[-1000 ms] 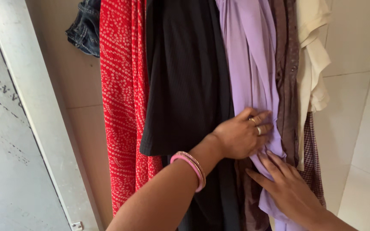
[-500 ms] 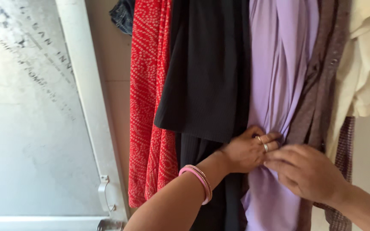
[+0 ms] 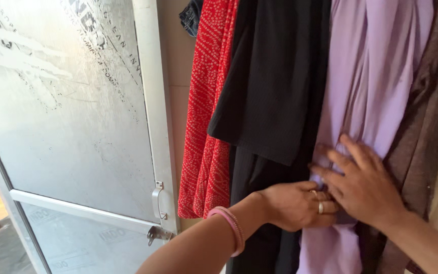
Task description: The person picks up a purple cloth and a beige towel from the floor, then hangs them on a wall-mounted rack among other garments. The person smooths the fabrics and adjusts their placement on the rack.
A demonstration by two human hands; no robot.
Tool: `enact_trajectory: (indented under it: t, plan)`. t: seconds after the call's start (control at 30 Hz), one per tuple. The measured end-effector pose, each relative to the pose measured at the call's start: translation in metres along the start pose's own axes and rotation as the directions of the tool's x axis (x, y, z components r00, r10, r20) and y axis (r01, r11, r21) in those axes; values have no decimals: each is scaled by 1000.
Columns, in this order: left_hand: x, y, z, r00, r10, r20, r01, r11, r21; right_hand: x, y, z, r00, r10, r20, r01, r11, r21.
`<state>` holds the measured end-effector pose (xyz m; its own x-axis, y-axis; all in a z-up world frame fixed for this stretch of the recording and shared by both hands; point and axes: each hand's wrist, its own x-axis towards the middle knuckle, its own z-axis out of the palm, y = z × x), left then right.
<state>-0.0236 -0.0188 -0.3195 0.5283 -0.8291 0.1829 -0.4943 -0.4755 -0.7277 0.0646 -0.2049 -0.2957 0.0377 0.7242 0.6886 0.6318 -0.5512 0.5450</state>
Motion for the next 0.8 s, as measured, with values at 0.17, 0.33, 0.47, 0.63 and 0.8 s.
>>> enact_trajectory:
  t: [0.17,0.33,0.47,0.63,0.8]
  plan:
    - [8,-13,-36,986,-49,-161,40,998,-56,-40,-5,30,990,-94,-102,114,969,218]
    - [46,-45,-64,884,-400,-243,407,913,-26,-73,-14,55,962,-243,128,195,933,302]
    - [54,-43,-74,869,-433,-240,450,893,16,-86,-10,45,916,-399,36,358,856,372]
    - [56,-49,-99,862,-361,-356,378,925,-24,-48,17,-5,915,-336,-221,394,860,324]
    - [61,-77,-150,824,-396,-405,409,911,-60,21,49,-75,880,-229,-416,335,920,203]
